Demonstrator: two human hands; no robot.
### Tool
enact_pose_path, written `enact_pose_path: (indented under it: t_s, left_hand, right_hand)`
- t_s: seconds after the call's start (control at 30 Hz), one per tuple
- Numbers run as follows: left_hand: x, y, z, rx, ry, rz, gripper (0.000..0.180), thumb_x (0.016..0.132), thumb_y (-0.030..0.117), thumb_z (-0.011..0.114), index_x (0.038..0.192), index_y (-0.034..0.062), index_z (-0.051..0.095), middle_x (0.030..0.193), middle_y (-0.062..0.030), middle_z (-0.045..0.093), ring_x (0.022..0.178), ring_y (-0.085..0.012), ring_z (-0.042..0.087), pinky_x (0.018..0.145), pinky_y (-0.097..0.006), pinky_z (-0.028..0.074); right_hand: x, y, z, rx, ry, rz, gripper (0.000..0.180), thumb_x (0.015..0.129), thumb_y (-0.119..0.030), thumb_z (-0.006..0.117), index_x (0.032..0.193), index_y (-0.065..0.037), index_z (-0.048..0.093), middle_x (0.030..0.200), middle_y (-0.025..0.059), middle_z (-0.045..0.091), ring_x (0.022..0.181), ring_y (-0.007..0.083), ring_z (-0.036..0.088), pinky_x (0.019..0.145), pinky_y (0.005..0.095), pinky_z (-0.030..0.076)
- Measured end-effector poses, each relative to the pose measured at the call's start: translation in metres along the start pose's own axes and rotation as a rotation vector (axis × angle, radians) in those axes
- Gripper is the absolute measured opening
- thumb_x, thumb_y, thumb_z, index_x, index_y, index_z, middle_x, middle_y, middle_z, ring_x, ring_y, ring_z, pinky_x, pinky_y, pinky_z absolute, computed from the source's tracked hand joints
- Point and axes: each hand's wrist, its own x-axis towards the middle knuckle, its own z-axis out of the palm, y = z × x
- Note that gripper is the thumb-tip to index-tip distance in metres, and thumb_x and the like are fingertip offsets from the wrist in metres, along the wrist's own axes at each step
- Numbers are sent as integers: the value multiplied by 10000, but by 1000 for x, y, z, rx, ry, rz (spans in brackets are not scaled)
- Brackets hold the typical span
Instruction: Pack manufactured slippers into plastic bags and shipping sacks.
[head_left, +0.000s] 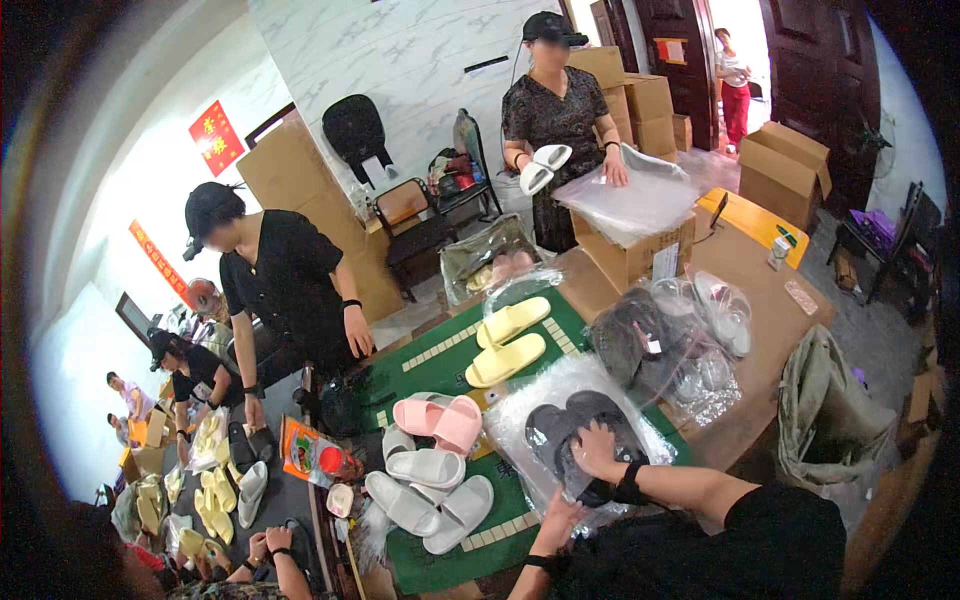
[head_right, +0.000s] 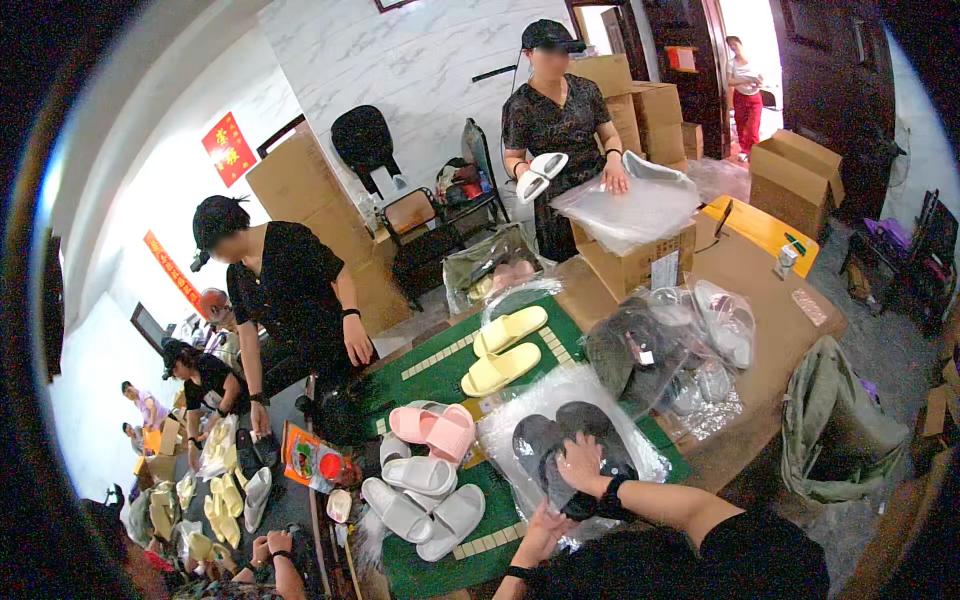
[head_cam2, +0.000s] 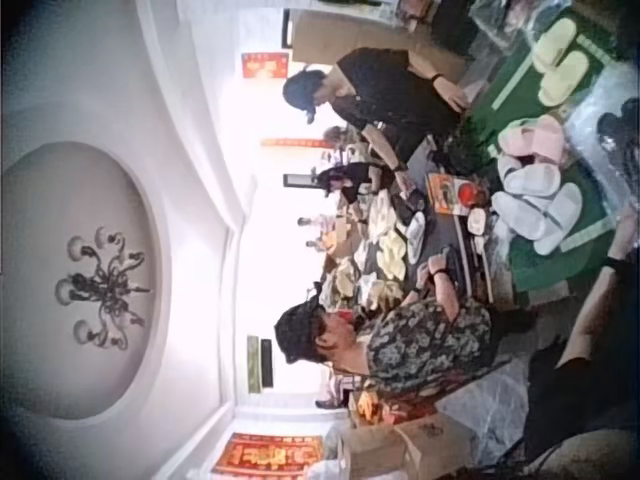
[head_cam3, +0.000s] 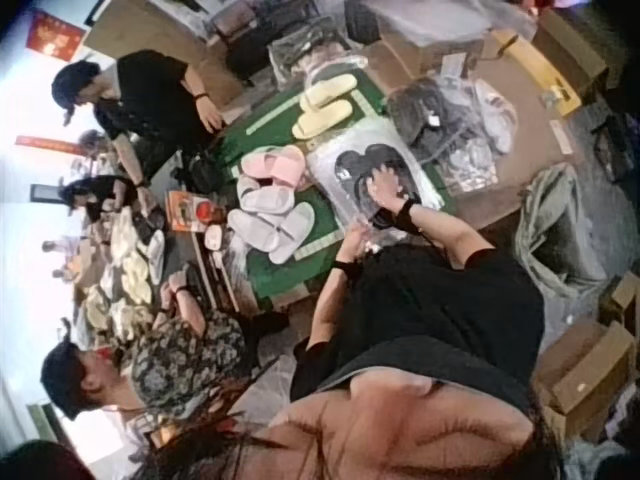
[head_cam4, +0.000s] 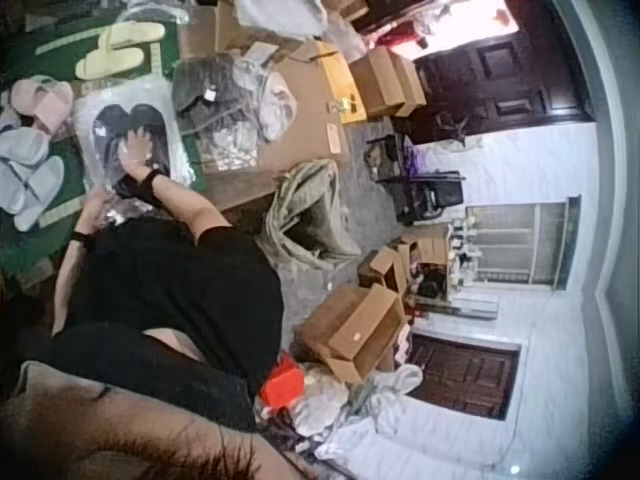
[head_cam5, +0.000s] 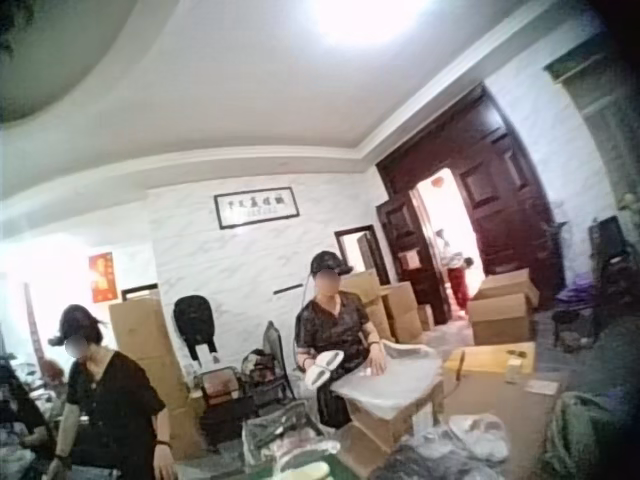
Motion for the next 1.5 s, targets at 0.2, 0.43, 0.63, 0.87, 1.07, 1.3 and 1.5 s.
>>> enact_pose_path:
  t_s: [0.2,0.43,0.63,0.87,1.07,1.3,1.5]
  left_hand:
    - [18,-21,-18,32,-321,-161,506,820,-25,460,1273,-38,236,1179,-238,463,996,-308,543,894,-363,429]
    - [26,1,20,163,-292,-195,457,846,45,435,1256,-46,257,1151,-209,492,1010,-285,536,870,-348,441]
    - [19,18,40,176,-257,-162,423,852,57,454,1237,-53,317,1058,-201,539,939,-261,575,833,-326,456]
    - [21,38,85,565,-340,-155,418,862,62,456,1259,-16,355,930,-110,580,823,-188,583,770,-280,466]
    - [-8,68,148,509,-626,-225,424,885,70,431,1296,29,336,859,-78,552,824,-169,557,781,-283,445]
    - [-26,84,151,430,-714,-152,486,890,108,450,1332,48,257,1094,-145,537,1019,-227,517,901,-331,381]
    - [27,28,65,806,-471,-178,449,863,125,480,1288,68,348,1201,-176,473,1102,-254,477,919,-318,371]
  right_hand:
    - [36,-19,6,44,-161,-121,336,715,-274,573,986,-77,542,1033,205,471,949,363,462,759,484,402]
    - [-5,59,9,35,-788,-591,370,796,-343,491,1039,-66,533,933,197,548,800,369,546,726,446,436]
    - [-47,81,-70,332,-910,-359,604,820,-451,490,1291,-102,342,1105,228,518,985,369,517,812,416,420]
    - [-29,57,-135,-215,-122,-671,726,707,-406,628,1313,-168,307,1332,218,238,1134,372,377,908,491,322]
    - [2,62,-145,80,-282,-510,685,699,-79,554,1324,-156,285,1268,194,353,917,317,540,758,366,452]
    - [47,56,-170,14,-303,-771,266,619,-85,589,883,-66,558,817,108,567,825,305,550,684,395,430]
    - [110,45,-279,-123,462,-586,122,592,-18,568,679,-51,489,710,76,507,694,265,502,595,369,390]
